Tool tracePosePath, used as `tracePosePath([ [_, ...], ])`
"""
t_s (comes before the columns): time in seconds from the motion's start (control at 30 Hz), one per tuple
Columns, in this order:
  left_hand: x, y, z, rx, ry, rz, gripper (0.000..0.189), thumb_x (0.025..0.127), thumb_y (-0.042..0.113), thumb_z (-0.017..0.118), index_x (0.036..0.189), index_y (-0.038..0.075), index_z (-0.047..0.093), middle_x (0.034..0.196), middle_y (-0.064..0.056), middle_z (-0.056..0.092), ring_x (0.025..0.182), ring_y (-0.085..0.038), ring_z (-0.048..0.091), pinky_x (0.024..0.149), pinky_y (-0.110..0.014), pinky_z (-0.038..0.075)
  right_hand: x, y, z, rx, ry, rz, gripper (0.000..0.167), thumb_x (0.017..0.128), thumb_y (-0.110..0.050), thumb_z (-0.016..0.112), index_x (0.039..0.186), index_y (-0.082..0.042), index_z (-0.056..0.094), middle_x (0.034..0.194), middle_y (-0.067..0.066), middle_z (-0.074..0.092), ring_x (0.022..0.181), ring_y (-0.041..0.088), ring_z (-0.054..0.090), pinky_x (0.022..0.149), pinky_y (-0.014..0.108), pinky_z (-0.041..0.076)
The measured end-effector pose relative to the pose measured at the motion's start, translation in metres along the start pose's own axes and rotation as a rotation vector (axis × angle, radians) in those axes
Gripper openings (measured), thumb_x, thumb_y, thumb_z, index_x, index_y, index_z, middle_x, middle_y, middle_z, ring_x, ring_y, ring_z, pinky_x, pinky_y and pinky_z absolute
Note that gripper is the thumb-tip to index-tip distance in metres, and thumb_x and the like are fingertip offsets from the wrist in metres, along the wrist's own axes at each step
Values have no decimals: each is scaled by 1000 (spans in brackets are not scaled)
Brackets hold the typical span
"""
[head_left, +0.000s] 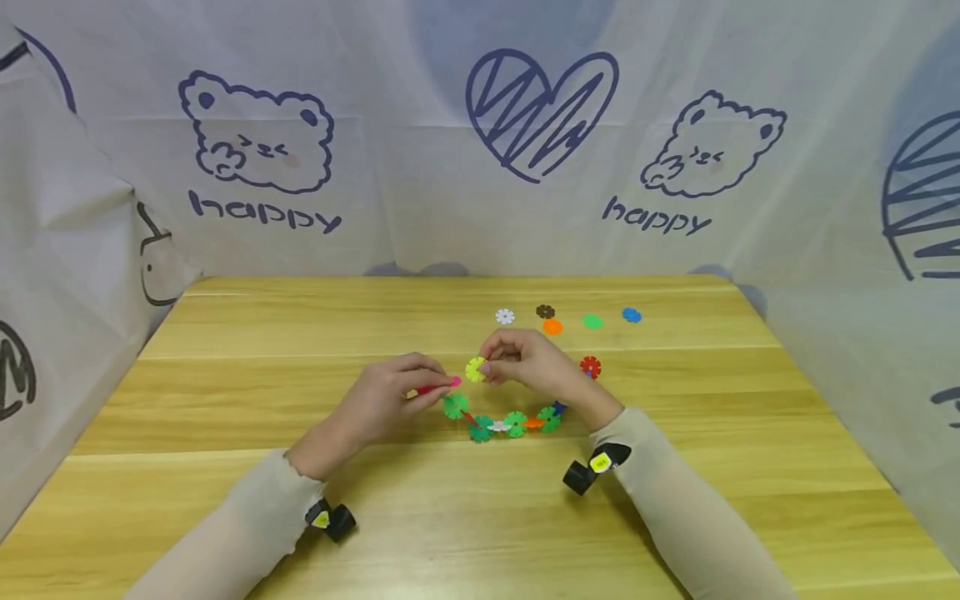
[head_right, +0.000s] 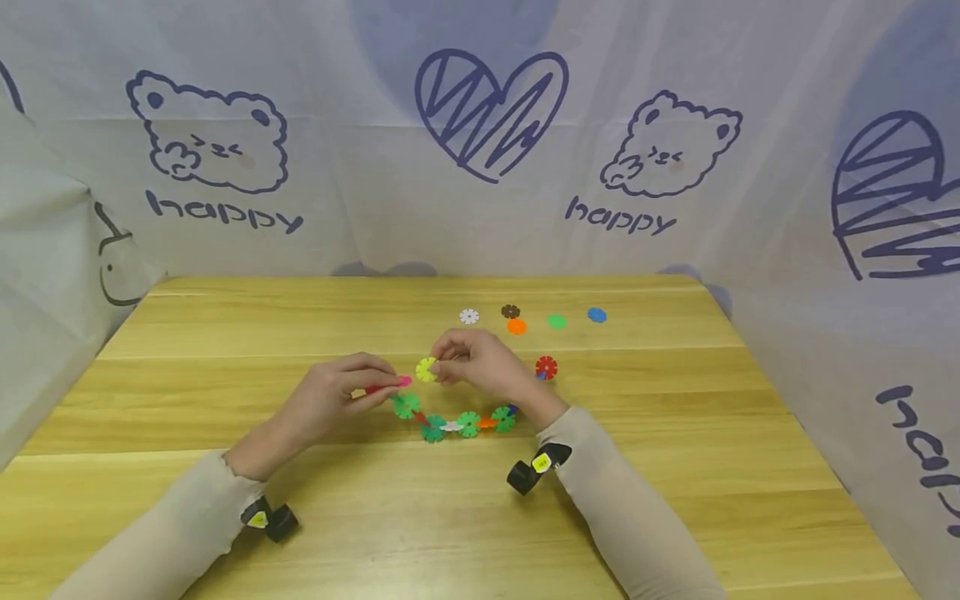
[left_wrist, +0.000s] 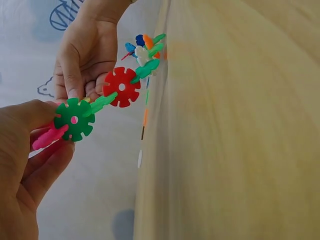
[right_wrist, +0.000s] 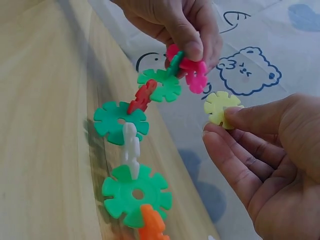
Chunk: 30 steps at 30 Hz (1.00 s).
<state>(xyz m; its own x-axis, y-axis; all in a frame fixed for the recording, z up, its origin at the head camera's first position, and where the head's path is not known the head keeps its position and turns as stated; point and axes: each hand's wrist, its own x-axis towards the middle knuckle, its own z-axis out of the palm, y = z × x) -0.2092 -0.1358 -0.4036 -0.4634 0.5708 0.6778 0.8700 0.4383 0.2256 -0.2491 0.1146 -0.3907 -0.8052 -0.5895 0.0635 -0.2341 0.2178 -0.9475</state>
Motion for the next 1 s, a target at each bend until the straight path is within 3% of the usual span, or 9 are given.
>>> tracePosePath([
  [0.27,3,5,-3,40,9,73,19,76,6,84,93,6,77,95,-4,68,75,-13,67,62,-18,53,-3,-4,2,-34,-10,10,6,96,-3,62,100,1,62,90,13,67,88,44,66,79,48,56],
  [0.6,3,8,-5,67,5,105,22,74,4,85,94,4,77,96,-6,68,77,-15,68,65,-19,55,-5,-10,6,-26,-22,-2,8,96,1,60,102,5,61,93,21,66,88,46,65,80,52,55],
  [1.0,3,8,0,66,50,150,21,72,1,85,91,3,77,93,-7,68,75,-15,68,65,-20,55,-7,-10,8,2,-30,-13,6,96,-1,62,100,3,62,90,15,68,88,46,65,81,53,54],
])
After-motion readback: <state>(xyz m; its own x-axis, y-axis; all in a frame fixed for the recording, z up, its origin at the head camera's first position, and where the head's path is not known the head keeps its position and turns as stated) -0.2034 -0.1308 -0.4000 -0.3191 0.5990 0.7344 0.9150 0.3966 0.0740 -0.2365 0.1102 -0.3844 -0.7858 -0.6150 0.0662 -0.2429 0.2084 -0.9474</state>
